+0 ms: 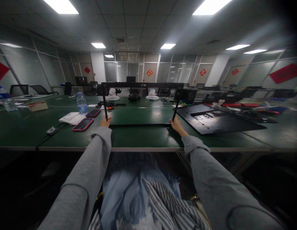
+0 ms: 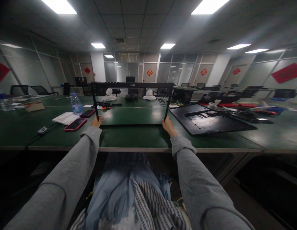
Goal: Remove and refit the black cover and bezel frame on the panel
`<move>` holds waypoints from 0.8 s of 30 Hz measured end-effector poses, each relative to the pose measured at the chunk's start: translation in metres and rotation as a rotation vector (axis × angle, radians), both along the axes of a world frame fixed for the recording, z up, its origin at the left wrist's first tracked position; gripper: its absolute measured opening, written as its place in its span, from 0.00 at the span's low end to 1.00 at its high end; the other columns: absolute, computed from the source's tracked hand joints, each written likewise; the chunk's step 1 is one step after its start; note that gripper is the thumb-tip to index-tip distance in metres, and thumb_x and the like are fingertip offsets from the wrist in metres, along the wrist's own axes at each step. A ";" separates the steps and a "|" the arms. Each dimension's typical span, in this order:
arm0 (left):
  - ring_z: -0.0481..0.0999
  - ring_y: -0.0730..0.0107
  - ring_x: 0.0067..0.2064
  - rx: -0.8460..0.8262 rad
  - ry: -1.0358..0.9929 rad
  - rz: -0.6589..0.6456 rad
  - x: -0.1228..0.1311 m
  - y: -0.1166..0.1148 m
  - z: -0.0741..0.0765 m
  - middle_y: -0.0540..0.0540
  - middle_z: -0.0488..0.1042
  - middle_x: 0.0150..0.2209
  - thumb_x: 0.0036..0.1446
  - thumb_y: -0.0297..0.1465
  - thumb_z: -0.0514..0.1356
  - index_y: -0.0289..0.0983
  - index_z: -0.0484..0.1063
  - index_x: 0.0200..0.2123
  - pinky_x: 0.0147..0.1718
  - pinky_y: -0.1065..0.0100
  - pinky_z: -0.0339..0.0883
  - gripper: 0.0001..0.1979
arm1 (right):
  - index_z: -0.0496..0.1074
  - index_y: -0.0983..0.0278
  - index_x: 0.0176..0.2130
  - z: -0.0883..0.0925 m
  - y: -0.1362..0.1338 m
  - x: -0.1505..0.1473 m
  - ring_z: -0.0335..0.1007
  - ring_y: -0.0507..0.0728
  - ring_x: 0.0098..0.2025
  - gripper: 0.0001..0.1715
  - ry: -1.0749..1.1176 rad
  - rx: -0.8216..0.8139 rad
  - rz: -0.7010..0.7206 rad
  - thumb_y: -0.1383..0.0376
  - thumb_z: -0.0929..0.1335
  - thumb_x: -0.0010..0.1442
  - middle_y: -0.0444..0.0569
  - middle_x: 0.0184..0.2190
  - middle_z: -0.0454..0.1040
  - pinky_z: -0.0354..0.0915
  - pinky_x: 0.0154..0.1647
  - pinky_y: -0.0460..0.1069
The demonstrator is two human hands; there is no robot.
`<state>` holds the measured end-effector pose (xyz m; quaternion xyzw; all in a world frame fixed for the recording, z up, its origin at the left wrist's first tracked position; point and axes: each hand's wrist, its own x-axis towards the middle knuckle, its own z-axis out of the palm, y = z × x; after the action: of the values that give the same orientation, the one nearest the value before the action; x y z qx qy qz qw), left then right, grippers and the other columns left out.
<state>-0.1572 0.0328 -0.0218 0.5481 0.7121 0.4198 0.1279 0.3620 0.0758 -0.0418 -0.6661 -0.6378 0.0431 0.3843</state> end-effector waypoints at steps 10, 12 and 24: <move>0.75 0.54 0.55 -0.023 0.216 0.051 0.004 -0.008 0.007 0.40 0.78 0.50 0.65 0.39 0.58 0.40 0.74 0.51 0.50 0.61 0.65 0.15 | 0.60 0.74 0.64 0.010 -0.014 -0.010 0.73 0.65 0.50 0.29 -0.160 -0.073 -0.115 0.64 0.57 0.68 0.65 0.47 0.76 0.64 0.53 0.57; 0.75 0.54 0.53 -0.057 0.248 0.049 0.003 -0.007 0.006 0.39 0.78 0.50 0.63 0.39 0.60 0.36 0.77 0.48 0.48 0.61 0.65 0.16 | 0.64 0.76 0.61 0.007 -0.012 -0.008 0.70 0.65 0.55 0.28 -0.216 -0.097 -0.088 0.66 0.58 0.66 0.68 0.51 0.73 0.62 0.56 0.55; 0.76 0.58 0.47 -0.009 0.234 -0.031 -0.006 -0.001 -0.006 0.40 0.80 0.36 0.57 0.42 0.65 0.33 0.79 0.36 0.42 0.64 0.66 0.16 | 0.72 0.75 0.58 0.002 -0.010 -0.004 0.68 0.66 0.55 0.26 -0.368 -0.169 -0.163 0.65 0.62 0.65 0.69 0.52 0.71 0.60 0.59 0.55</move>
<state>-0.1630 0.0321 -0.0278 0.6036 0.7154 0.3479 0.0529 0.3577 0.0661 -0.0399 -0.7419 -0.6353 -0.0571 0.2067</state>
